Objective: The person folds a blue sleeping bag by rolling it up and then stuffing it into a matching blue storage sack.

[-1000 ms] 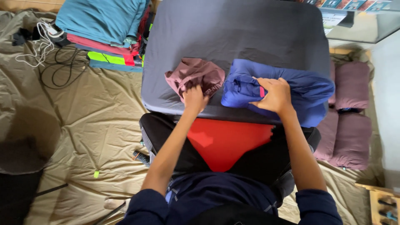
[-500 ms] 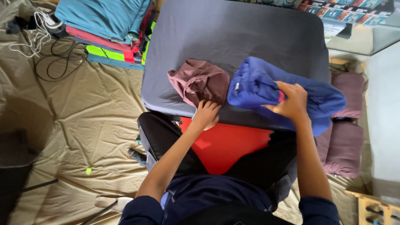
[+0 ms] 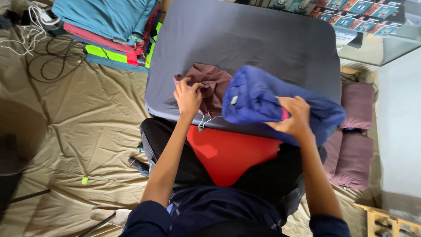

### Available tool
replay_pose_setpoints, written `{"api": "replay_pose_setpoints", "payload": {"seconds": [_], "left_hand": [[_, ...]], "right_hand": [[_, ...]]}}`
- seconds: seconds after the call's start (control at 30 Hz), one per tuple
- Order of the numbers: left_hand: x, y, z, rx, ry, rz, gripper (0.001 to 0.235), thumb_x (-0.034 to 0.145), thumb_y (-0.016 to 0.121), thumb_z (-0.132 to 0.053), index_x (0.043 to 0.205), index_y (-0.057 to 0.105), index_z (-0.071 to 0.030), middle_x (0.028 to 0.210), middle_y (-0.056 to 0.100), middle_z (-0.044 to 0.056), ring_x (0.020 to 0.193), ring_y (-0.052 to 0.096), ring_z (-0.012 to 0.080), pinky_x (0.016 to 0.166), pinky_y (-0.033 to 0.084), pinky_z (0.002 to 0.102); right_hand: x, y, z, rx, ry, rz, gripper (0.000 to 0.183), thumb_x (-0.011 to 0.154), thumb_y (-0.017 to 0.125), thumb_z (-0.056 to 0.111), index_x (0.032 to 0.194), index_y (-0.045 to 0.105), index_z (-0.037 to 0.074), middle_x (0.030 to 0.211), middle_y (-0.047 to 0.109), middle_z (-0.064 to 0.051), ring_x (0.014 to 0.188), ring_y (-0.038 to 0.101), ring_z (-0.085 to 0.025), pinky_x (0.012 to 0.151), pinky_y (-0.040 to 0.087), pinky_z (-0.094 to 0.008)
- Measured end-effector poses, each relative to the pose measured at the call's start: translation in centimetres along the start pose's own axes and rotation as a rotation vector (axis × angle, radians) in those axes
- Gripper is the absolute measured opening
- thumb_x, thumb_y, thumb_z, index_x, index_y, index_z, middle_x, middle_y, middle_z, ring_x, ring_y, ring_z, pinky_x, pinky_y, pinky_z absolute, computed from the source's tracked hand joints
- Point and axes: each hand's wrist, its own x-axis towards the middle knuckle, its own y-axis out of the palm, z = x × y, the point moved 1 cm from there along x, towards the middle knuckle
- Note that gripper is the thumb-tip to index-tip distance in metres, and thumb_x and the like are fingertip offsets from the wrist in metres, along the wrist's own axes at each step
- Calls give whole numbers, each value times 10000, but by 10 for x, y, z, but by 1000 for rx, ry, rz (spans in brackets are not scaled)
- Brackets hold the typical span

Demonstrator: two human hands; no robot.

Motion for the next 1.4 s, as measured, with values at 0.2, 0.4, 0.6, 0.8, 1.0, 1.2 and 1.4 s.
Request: {"api": "replay_pose_setpoints", "payload": {"seconds": [0.2,0.4,0.6,0.8,1.0,1.2,1.4], "left_hand": [[13,64,20,66,88,267,483,837,785,-374,1223,497,-340,1062,630,-42,1086,638,213,1104,381,537],[29,0,-18,-335,-127,454,376,967,640,-229,1222,364,-215,1198,642,149,1119,680,393,996,531,545],[52,59,-12,-349,-230,486,255,931,637,-574,940,727,-336,917,765,-44,926,760,234,807,615,422],[81,71,-45,-787,-231,438,237,954,657,-415,931,746,-197,937,738,96,996,710,322,895,559,462],[91,27,-83,-815,-1,477,134,971,656,-299,912,716,-194,829,718,53,904,711,263,862,571,410],[72,-39,-90,-823,172,489,100,983,647,-150,904,667,-92,810,673,150,862,684,345,820,550,454],[50,-70,-104,-751,211,470,42,954,649,-123,975,666,-89,910,723,163,977,704,380,860,563,483]], "right_hand": [[36,56,31,-108,-13,273,738,477,906,551,1085,764,157,1003,791,-70,919,760,-279,798,510,-405],[50,78,0,-153,151,362,849,483,907,609,1146,770,96,1044,792,-116,967,747,-340,856,526,-405],[53,81,-3,-160,232,442,958,460,885,706,1220,743,140,1149,774,-83,1053,733,-312,918,525,-393],[52,85,-4,-188,285,484,954,438,887,699,1246,736,216,1189,764,-36,1095,724,-269,943,525,-376],[53,83,5,-223,322,558,965,462,858,724,1289,718,247,1224,753,-6,1108,717,-261,973,516,-370],[51,88,-3,-202,422,603,992,463,840,779,1290,712,246,1234,747,4,1126,708,-265,983,514,-374],[49,95,-11,-263,431,647,1004,431,808,797,1289,705,286,1198,750,25,1106,712,-271,954,533,-405]]}}
